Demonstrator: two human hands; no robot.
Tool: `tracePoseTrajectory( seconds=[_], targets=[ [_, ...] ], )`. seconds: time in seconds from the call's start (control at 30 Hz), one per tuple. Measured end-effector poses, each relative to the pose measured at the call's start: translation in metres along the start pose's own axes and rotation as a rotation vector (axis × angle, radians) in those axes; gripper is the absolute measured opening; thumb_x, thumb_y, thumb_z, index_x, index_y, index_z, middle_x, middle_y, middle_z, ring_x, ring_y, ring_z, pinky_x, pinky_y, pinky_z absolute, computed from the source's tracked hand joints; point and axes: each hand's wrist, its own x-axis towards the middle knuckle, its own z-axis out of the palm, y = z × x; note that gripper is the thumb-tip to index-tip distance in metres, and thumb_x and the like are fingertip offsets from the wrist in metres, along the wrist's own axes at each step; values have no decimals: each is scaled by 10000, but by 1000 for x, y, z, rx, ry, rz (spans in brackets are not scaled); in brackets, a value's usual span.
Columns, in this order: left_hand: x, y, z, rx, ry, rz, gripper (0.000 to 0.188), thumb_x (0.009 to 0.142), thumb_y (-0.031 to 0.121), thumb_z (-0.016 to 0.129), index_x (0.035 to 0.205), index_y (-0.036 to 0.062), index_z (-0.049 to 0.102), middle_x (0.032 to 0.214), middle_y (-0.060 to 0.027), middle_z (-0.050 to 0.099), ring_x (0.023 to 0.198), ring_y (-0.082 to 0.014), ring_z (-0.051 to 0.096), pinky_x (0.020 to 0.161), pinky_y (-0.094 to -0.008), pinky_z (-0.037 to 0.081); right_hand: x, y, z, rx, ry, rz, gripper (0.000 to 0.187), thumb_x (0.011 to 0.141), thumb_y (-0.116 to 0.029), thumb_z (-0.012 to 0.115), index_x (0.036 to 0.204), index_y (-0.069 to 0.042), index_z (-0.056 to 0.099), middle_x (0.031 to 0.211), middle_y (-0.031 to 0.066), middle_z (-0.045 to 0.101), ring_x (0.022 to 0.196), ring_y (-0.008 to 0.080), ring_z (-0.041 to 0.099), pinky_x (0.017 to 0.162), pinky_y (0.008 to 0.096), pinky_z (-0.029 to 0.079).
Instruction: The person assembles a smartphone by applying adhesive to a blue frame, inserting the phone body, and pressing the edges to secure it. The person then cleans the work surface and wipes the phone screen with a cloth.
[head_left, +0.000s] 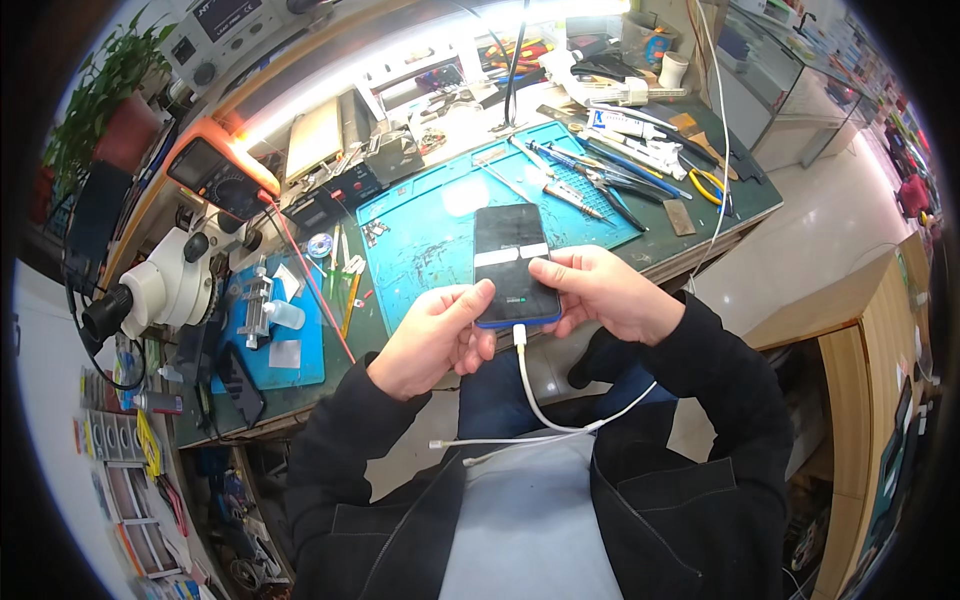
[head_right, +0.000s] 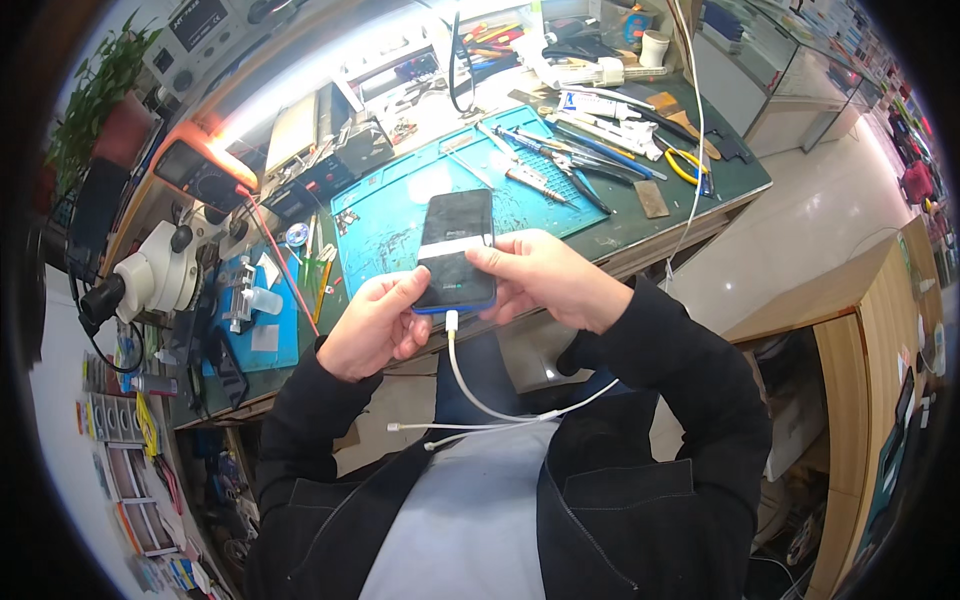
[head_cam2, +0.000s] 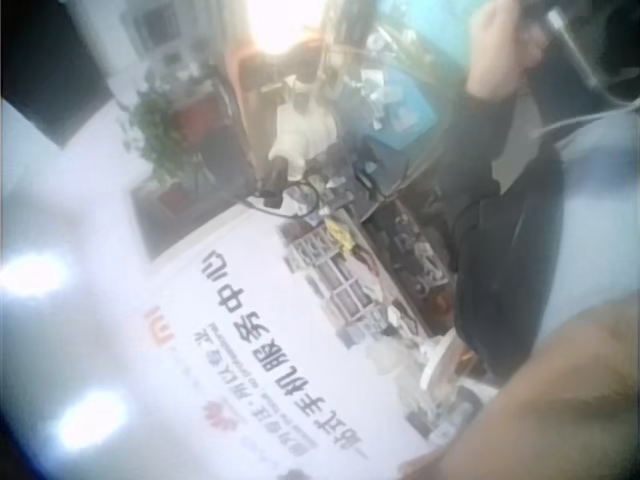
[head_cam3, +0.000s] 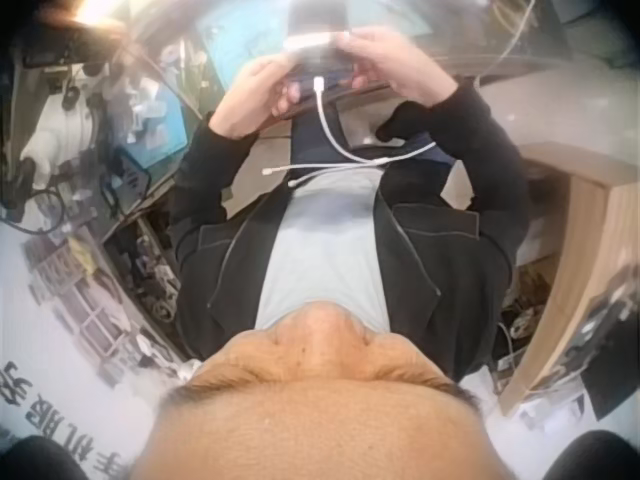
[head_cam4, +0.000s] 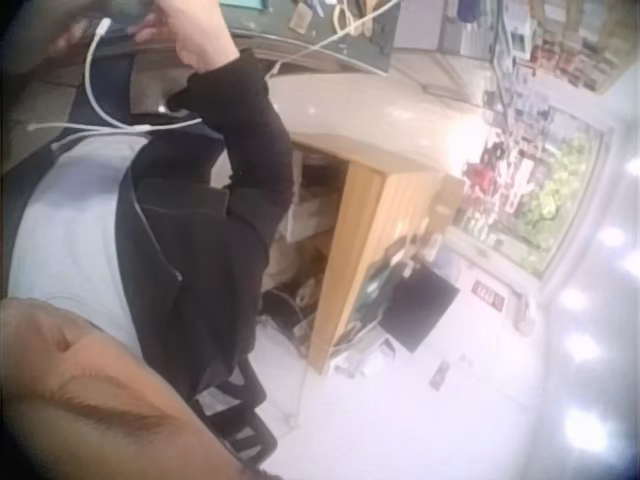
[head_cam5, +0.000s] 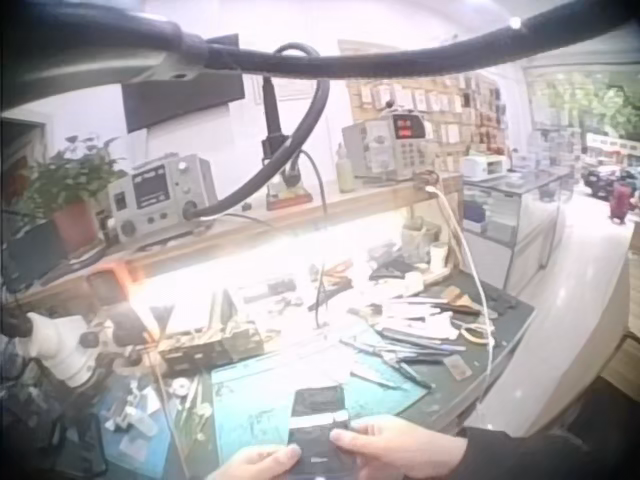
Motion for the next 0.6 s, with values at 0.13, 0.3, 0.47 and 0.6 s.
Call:
tracePoseTrajectory(
  seconds=[0.13,0.3,0.47,0.6],
  targets=[
    [0,1,-1,-51,-30,6,414,1095,434,508,1090,37,627,662,-31,629,483,-72,528,448,-203,373,-4,-5,4,33,-25,30,328,1061,-364,600,1080,-42,665,879,63,746,612,71,665,569,200,537],
    [-6,6,5,-63,-54,-46,457,1095,461,490,1052,29,629,617,-19,584,462,-90,491,441,-219,349,-5,-5,6,78,-32,19,309,1057,-354,610,1037,-52,670,828,48,741,566,42,634,517,170,497],
    [-7,1,-3,-57,-92,-76,495,1089,488,490,928,37,614,567,-8,536,429,-84,438,428,-230,323,-2,-1,4,102,-39,30,294,1058,-338,610,1031,-52,671,818,46,738,559,35,625,506,162,484],
    [-3,-9,-15,9,-172,-28,526,1087,504,483,863,43,602,551,2,522,422,-72,422,424,-235,321,-1,-1,5,5,25,21,294,1060,-323,604,1052,-38,673,803,20,717,565,27,608,494,163,457]
  ],
)
